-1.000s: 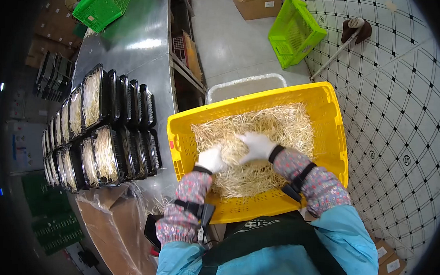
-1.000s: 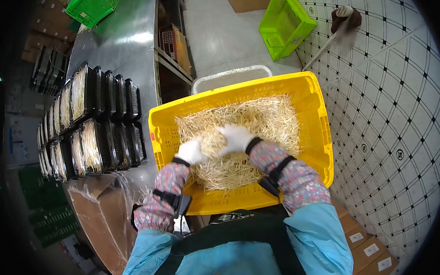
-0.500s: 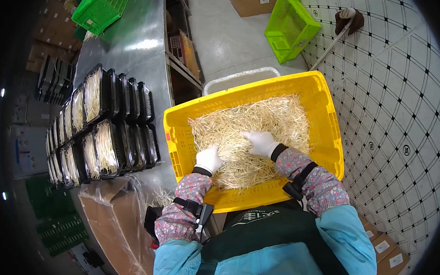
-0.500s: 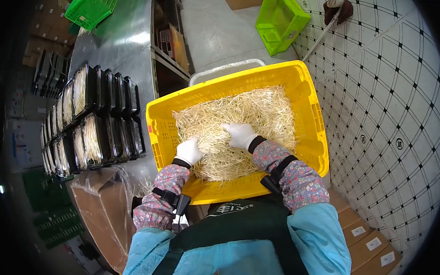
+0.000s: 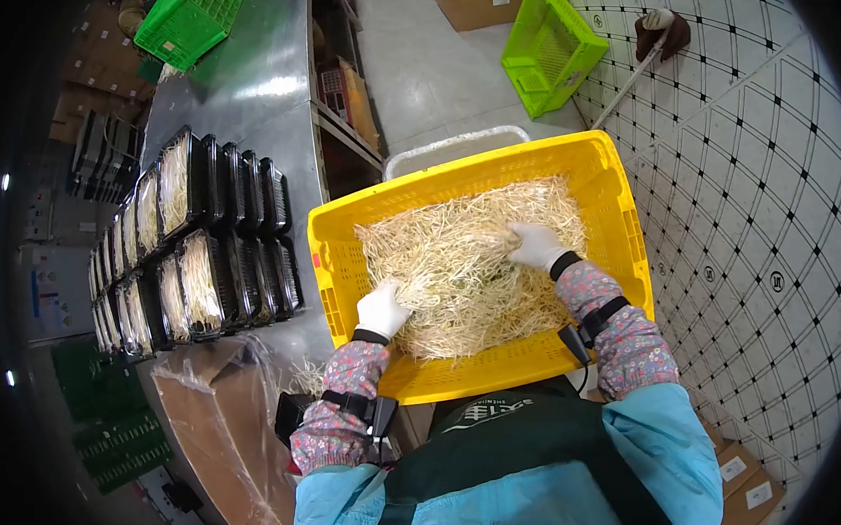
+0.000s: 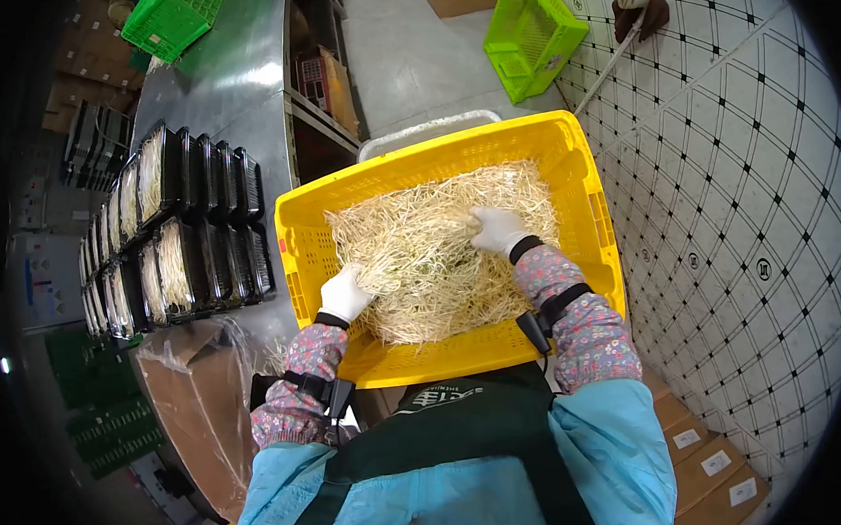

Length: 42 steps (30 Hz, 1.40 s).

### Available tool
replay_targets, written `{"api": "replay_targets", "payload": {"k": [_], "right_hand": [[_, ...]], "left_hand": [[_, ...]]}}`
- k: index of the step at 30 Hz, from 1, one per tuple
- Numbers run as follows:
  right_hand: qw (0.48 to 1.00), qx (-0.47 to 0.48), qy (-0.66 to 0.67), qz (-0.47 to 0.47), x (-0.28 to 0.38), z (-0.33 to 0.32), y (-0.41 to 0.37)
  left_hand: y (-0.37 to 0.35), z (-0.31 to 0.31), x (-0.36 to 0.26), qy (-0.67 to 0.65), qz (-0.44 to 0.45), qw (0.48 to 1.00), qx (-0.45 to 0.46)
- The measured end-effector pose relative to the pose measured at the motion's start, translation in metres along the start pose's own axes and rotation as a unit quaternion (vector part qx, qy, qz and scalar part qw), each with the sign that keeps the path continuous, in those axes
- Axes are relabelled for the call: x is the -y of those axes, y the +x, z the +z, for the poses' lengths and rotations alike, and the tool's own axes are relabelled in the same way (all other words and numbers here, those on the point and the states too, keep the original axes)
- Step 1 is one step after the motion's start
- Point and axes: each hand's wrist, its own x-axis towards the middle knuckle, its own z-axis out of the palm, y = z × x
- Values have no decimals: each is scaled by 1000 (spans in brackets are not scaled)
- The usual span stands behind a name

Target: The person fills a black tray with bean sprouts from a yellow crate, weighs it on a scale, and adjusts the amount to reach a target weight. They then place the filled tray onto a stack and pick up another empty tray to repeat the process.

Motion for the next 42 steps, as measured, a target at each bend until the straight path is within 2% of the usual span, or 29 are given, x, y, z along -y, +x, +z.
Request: {"api": "replay_targets", "payload": {"k": [1,4,6,7,9,11,12,15,18,20,21,23,25,27,31,32,33,35,37,40,41,42], "right_hand": [[1000,-10,3,-17,3,-18,0],[996,-58,-5,-72,24,-63,2],[987,-73,-7,-141,49,-54,15],[981,-83,-9,-175,62,-49,24],[985,-17,-23,-169,86,-24,39],[980,105,-72,-155,94,-9,52],[980,128,-61,-140,73,10,67],[985,43,68,-153,36,7,66],[990,64,-41,-119,55,-8,32],[976,99,-152,-119,75,-7,24],[976,100,-161,-104,74,-3,32],[975,106,-180,-75,67,8,51],[974,158,-155,-55,63,5,75],[968,220,-113,-51,58,4,89],[953,257,-137,-80,59,11,87],[966,199,-112,-124,54,7,76],[971,182,-91,-122,45,7,73],[974,184,-74,-107,27,-9,70],[988,130,-41,-68,4,-30,70],[989,41,135,-45,-7,-63,69],[984,44,165,-52,-5,-61,71],[978,47,195,-61,3,-57,75]], "left_hand": [[-7,-7,4,-22,52,997,-48],[-19,-35,-18,-55,143,982,-109],[-15,-34,-37,-60,218,960,-166],[-11,-33,-45,4,211,970,-117],[3,-9,-57,-3,204,967,-154],[8,9,-52,34,153,982,-107],[9,9,-51,36,131,986,-98],[17,7,-39,42,91,994,-39],[42,-2,-39,35,104,994,14],[74,-5,-40,91,118,984,99],[90,-5,-41,118,126,975,143],[120,1,-30,60,119,962,238],[134,18,-17,24,137,966,216],[137,21,-18,-15,103,969,224],[117,11,-29,-73,0,968,242],[108,6,-33,-86,-17,973,213],[99,-6,-38,-80,-15,976,203],[84,-2,-23,-60,55,987,140],[71,-16,-17,-38,105,987,118],[58,-23,-17,1,177,978,108],[55,-23,-17,15,199,974,107],[53,-17,-21,2,238,969,62]]}}
